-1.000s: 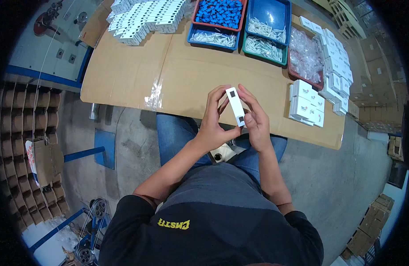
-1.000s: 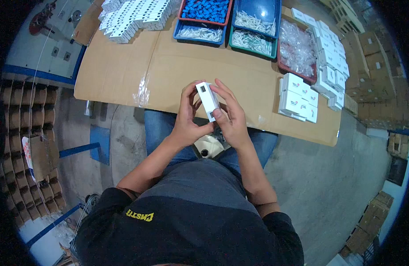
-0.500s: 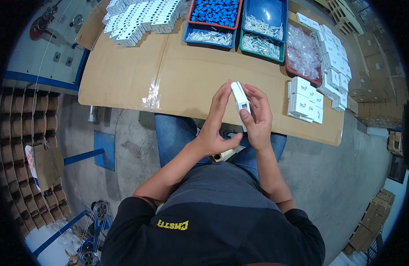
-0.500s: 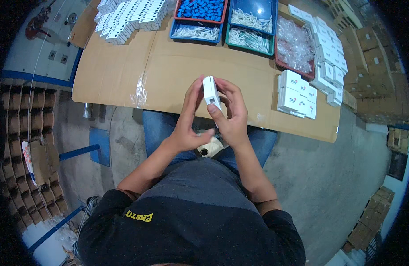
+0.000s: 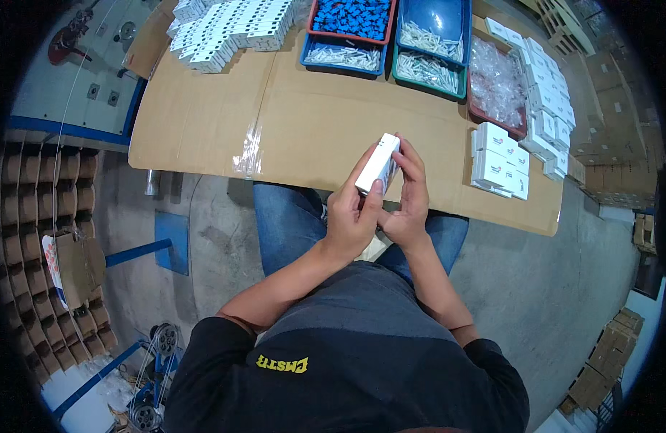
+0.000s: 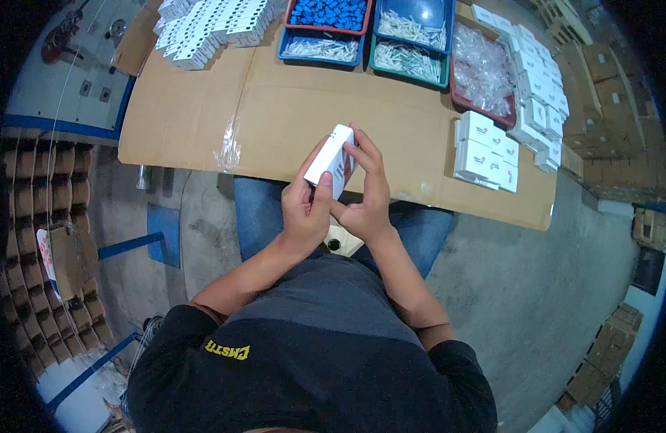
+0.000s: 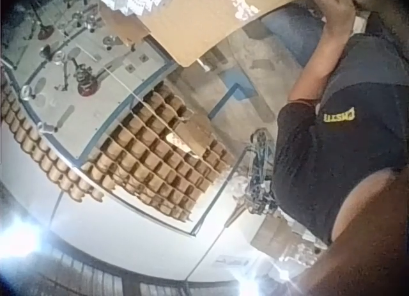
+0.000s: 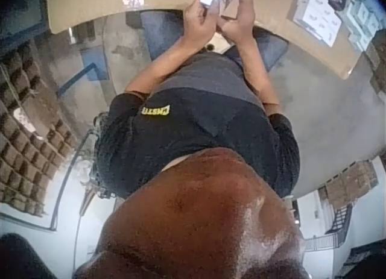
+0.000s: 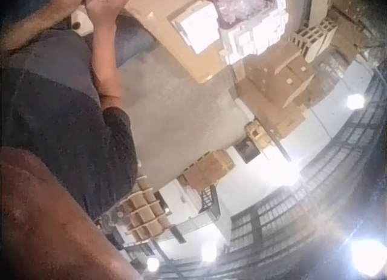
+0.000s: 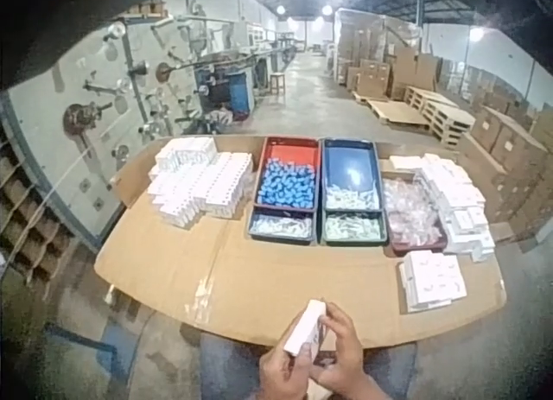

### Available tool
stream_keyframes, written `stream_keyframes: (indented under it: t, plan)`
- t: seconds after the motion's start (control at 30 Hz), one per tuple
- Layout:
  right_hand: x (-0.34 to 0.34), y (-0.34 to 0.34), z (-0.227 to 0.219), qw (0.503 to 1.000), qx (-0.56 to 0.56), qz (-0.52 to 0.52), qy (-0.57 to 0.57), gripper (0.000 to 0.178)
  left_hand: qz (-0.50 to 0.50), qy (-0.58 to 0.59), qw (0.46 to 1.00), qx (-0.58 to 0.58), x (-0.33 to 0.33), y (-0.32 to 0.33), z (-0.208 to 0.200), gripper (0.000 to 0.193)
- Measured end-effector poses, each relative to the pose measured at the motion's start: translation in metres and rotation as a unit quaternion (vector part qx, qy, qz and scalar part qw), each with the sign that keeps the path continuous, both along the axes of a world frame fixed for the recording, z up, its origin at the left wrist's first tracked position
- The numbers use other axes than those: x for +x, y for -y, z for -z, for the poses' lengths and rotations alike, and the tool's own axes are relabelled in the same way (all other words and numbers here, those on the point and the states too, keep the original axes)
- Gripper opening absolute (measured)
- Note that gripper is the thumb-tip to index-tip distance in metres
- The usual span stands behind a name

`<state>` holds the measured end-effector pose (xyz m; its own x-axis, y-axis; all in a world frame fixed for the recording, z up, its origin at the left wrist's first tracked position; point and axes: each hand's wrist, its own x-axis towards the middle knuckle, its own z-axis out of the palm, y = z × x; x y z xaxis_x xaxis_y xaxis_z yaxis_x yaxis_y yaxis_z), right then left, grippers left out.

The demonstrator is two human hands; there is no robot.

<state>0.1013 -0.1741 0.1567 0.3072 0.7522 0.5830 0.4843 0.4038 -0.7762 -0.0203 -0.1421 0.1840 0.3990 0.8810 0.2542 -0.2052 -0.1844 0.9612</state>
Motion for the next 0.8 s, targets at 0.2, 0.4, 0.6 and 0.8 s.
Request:
stream_keyframes:
  t: [0.2, 0.4, 0.6, 0.8]
  plan:
    - [0.006, -0.002, -0.02, 0.999, -0.006, -0.037, 0.016, 0.087, -0.012, 0.013, 0.999, 0.044, -0.005, -0.007, 0.011, 0.05]
    - [0.022, 0.008, -0.022, 0.888, -0.123, -0.18, -0.406, 0.086, 0.02, 0.002, 0.991, 0.133, -0.013, -0.013, 0.012, 0.054]
    - [0.024, 0.007, -0.013, 0.879, -0.13, -0.187, -0.418, 0.061, 0.072, 0.03, 0.995, 0.055, -0.012, 0.002, 0.007, 0.06]
    - [0.024, 0.005, -0.019, 0.89, -0.109, -0.197, -0.396, 0.057, 0.053, -0.071, 0.995, 0.046, -0.014, 0.0, -0.001, 0.051]
